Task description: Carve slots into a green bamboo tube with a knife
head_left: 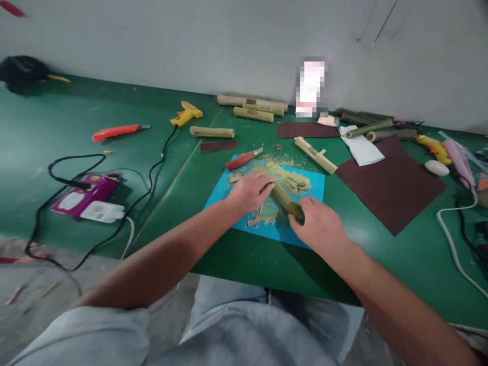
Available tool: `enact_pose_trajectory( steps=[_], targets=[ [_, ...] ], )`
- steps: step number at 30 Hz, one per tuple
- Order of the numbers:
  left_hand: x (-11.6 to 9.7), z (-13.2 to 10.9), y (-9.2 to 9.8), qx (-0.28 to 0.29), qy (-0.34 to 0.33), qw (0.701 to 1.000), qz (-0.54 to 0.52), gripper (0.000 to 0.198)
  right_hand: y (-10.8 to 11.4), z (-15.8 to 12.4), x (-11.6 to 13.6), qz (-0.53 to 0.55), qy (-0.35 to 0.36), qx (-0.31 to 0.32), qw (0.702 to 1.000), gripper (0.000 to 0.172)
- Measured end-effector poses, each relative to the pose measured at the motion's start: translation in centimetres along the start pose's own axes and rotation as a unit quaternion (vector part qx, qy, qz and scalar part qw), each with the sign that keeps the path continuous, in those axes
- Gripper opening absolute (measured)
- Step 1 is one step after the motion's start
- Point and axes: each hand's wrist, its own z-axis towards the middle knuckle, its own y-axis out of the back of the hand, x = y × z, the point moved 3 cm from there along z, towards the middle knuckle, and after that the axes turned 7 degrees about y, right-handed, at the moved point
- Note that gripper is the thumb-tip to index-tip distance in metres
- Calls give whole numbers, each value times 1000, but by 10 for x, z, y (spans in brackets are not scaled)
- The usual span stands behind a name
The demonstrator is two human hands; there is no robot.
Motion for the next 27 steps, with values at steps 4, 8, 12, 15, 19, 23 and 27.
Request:
enact_pose_trajectory(
  steps=[4, 8, 12, 15, 19, 23, 27],
  targets=[
    [-3, 1, -1, -3, 8, 1000, -23, 20, -5, 2, -2, 27, -6, 13, 1000, 21],
    [-20, -8, -7, 35, -47, 998, -31, 25, -4, 2, -3, 29, -14, 27, 999, 23],
    [-26, -13, -8, 79, -101, 992, -16, 34, -1, 2, -2, 15, -21, 39, 999, 24],
    [-16, -7, -3, 17, -47, 999, 17, 34, 0, 2, -2, 11, -29, 37, 999, 26],
    [-18, -7, -10, 63, -78, 995, 11, 35, -1, 2, -1, 8, -26, 42, 999, 26],
    [-20, -7, -12, 41, -54, 997, 24, 35, -1, 2, -1, 8, -27, 39, 999, 26],
    [-25, -9, -14, 70, -88, 993, 34, 37, 0, 1, 0, -2, -21, 38, 999, 26]
  ],
)
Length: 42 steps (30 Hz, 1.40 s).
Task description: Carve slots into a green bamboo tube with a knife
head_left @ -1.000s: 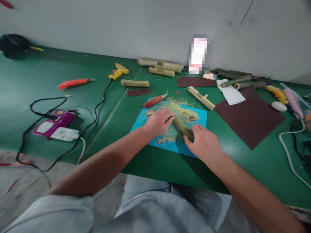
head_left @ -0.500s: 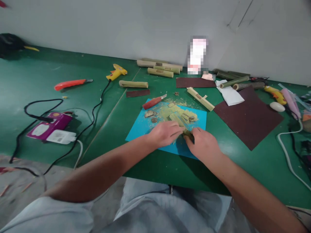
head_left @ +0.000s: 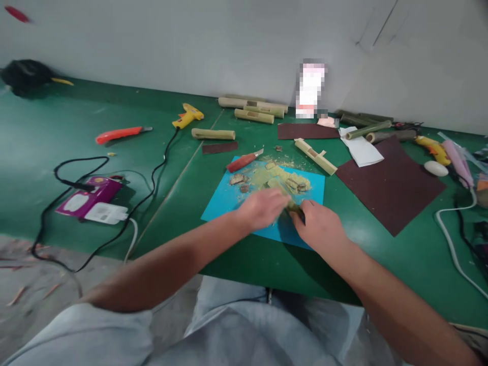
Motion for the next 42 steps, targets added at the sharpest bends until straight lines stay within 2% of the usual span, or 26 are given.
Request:
enact_pose_trajectory(
  steps=[2, 5, 6, 10, 14, 17, 19, 22, 25, 37, 42],
  targets=[
    [-1, 0, -1, 25, -15, 999, -14, 37, 0, 0, 0, -9, -2, 2, 1000, 26],
    [4, 1, 4, -33, 34, 999, -4, 34, 0, 1, 0, -22, -5, -1, 1000, 30],
    [5, 0, 4, -36, 37, 999, -5, 34, 0, 1, 0, -25, -2, -2, 1000, 31],
    [5, -1, 3, 11, -7, 999, -41, 34, -1, 1, 0, -34, 10, -7, 999, 31],
    [9, 0, 7, -42, 46, 998, -20, 33, -1, 2, 0, -39, 7, -11, 999, 33],
    [1, -1, 1, 12, 11, 999, -35, 35, -1, 2, 0, -35, 19, -11, 999, 33],
    [0, 0, 0, 25, 1, 999, -45, 36, -1, 3, -1, -34, 29, -20, 999, 34],
    [11, 5, 4, -20, 40, 998, -36, 31, -2, 4, -2, -28, 44, -53, 997, 34],
    [26, 9, 9, -50, 74, 996, -24, 26, -3, 4, -1, -8, 55, -74, 996, 27],
    [37, 11, 16, -67, 130, 989, -30, 21, -1, 1, 0, 14, 45, -54, 997, 19],
    [36, 12, 15, -58, 135, 989, -19, 23, -5, 1, 2, 13, 42, -58, 997, 24]
  ],
)
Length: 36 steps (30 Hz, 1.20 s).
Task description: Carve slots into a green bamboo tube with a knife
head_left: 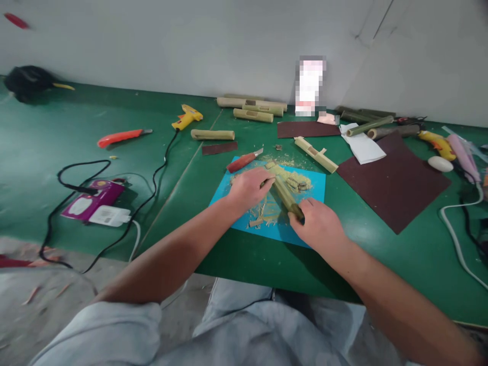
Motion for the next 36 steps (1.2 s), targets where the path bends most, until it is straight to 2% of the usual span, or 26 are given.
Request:
enact_pose_trajectory(
  steps=[6, 8, 12, 17, 21, 28, 31, 34, 36],
  targets=[
    [-12, -8, -1, -34, -61, 996, 63, 29, -2, 0, 0, 6, -7, 3, 1000, 24],
    [-21, -16, -3, -22, -99, 992, 68, 30, -2, 0, 0, 8, -8, 9, 1000, 23],
    [-33, -28, -6, 32, -184, 982, 13, 29, -2, 0, 0, 10, -3, 24, 1000, 22],
    [-26, -22, -3, 8, -118, 993, 11, 29, -4, 1, 0, 17, -6, 29, 999, 23],
    [-32, -27, -5, 56, -160, 986, 1, 29, -5, 0, -1, 23, -2, 26, 999, 21],
    [-4, -11, 2, 9, -60, 998, 14, 24, -6, -1, -2, 23, 3, 12, 1000, 21],
    [-16, -17, -1, 28, -76, 997, 12, 26, -6, -2, -2, 26, 2, 14, 1000, 21],
    [-40, -30, -8, 94, -138, 986, -7, 31, -8, -2, -3, 29, 4, 10, 1000, 20],
    [-48, -37, -10, 123, -166, 978, -10, 32, -8, -3, -3, 31, 4, 5, 999, 20]
  ],
)
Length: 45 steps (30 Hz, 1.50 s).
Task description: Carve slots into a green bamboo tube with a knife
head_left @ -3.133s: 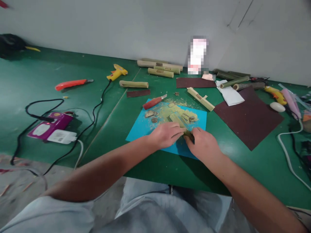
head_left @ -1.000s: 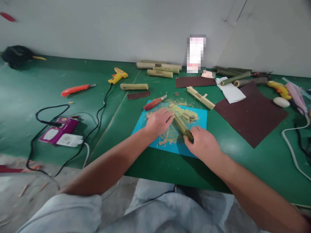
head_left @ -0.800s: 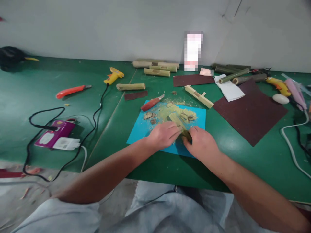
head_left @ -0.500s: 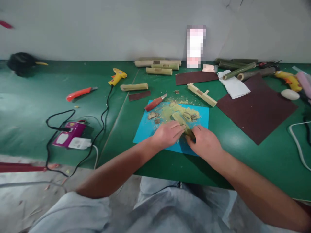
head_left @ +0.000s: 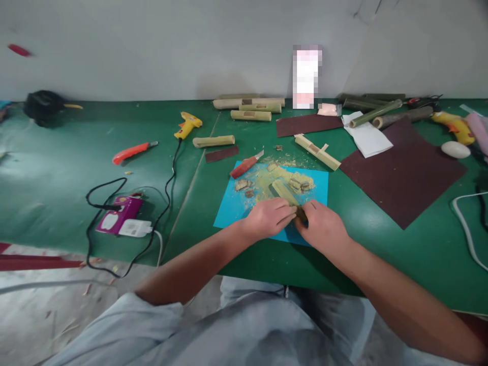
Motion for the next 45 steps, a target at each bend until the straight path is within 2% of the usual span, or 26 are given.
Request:
enact_pose_trajectory(
  steps=[2, 7, 9, 16, 23, 27, 32, 33, 37, 39, 42, 45],
  targets=[
    [4, -2, 3, -10, 6, 1000, 11, 29, 0, 0, 0, 2, 0, 1, 1000, 21],
    [41, 0, 19, -80, 126, 989, -6, 22, 1, 2, -1, 5, -3, 11, 1000, 21],
    [47, 2, 21, -87, 143, 986, -21, 21, 1, 3, -3, 4, -6, 9, 1000, 20],
    [45, 6, 17, -101, 142, 984, -25, 19, -2, 2, -8, 10, -9, -19, 1000, 22],
    [58, 9, 14, -112, 155, 978, -81, 21, 0, 2, -8, 25, -8, -13, 1000, 24],
    [49, 10, 13, -107, 166, 975, -98, 24, 1, 4, -9, 48, -8, -9, 999, 24],
    [25, 5, 10, -42, 55, 990, -124, 27, 0, 5, -8, 72, -13, -5, 997, 23],
    [27, 5, 11, -47, 55, 991, -116, 27, -1, 5, -9, 74, -15, -5, 997, 22],
    [44, 4, 17, -111, 148, 982, -47, 26, -3, 5, -10, 79, -25, -10, 997, 21],
    [42, 5, 15, -106, 137, 984, -43, 26, -3, 5, -10, 78, -29, -12, 996, 20],
    [34, 7, 8, -76, 77, 992, -60, 26, -4, 5, -10, 81, -34, -13, 996, 19],
    [36, 10, 7, -85, 96, 991, -49, 25, -4, 5, -8, 78, -34, -23, 996, 19]
  ],
)
